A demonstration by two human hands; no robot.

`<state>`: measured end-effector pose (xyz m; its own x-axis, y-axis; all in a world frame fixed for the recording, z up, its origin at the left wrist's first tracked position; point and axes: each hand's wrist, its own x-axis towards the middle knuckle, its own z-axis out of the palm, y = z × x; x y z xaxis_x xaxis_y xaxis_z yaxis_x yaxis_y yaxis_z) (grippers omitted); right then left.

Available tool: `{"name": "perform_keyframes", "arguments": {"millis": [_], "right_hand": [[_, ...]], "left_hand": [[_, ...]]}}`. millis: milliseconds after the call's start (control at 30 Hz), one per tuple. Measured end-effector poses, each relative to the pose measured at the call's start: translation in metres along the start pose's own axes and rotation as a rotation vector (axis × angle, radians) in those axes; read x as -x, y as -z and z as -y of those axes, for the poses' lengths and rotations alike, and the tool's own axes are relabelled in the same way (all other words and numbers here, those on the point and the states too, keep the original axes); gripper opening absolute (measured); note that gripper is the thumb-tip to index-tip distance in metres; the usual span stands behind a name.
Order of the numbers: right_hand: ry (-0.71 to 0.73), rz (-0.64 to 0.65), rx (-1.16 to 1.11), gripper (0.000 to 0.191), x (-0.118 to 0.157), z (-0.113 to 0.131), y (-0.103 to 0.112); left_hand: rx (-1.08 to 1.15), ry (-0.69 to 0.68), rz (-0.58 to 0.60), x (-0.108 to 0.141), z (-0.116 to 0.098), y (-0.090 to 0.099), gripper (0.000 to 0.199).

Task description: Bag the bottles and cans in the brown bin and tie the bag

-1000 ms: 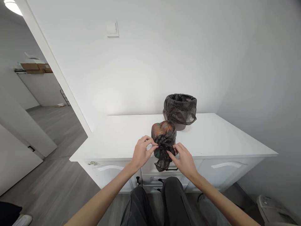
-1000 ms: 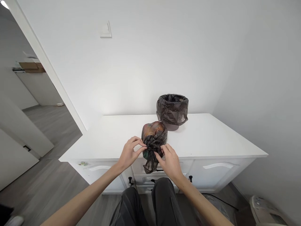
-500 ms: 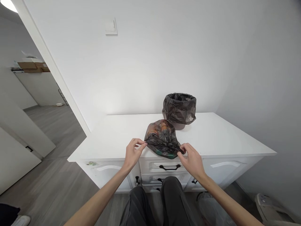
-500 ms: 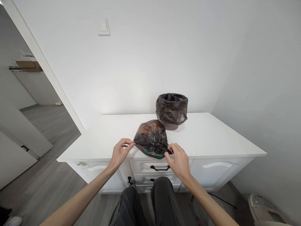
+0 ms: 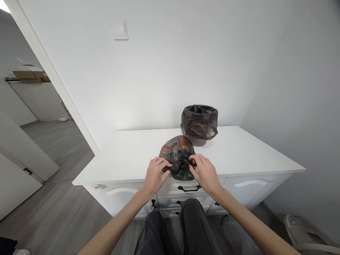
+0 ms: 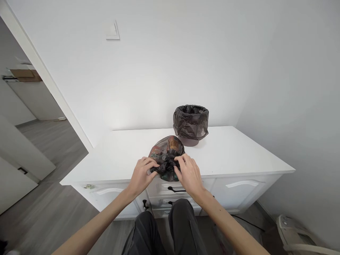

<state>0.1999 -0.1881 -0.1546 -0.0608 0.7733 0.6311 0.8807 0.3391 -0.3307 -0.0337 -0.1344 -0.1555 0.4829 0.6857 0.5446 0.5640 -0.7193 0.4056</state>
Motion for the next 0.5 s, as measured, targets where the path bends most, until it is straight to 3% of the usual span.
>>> {"name": "perform_keyframes", "arguments": {"millis": [100,200,300,400,500], "right_hand": [[-0.119,-0.047,-0.058,0.02,0.001,-0.003,0.009],[-0.326,-0.118,-0.136,0.028,0.009,-0.014,0.014],[-0.484,-0.149,-0.25,0.033,0.02,-0.025,0.011],[-0.49,-0.11,-0.316,0.037,0.025,-0.026,0.005],[-0.365,-0.111,-0.275,0.048,0.022,-0.016,0.003]], "left_hand": [[0.071,0.061,-0.055,0.01,0.016,0.004,0.009],[0.153,0.133,-0.127,0.027,0.025,0.014,0.004],[0.202,0.117,-0.095,0.045,0.022,0.027,0.007],[0.186,0.04,0.034,0.053,0.007,0.038,0.006],[0.185,0.062,0.076,0.046,-0.014,0.045,0.044]]}}
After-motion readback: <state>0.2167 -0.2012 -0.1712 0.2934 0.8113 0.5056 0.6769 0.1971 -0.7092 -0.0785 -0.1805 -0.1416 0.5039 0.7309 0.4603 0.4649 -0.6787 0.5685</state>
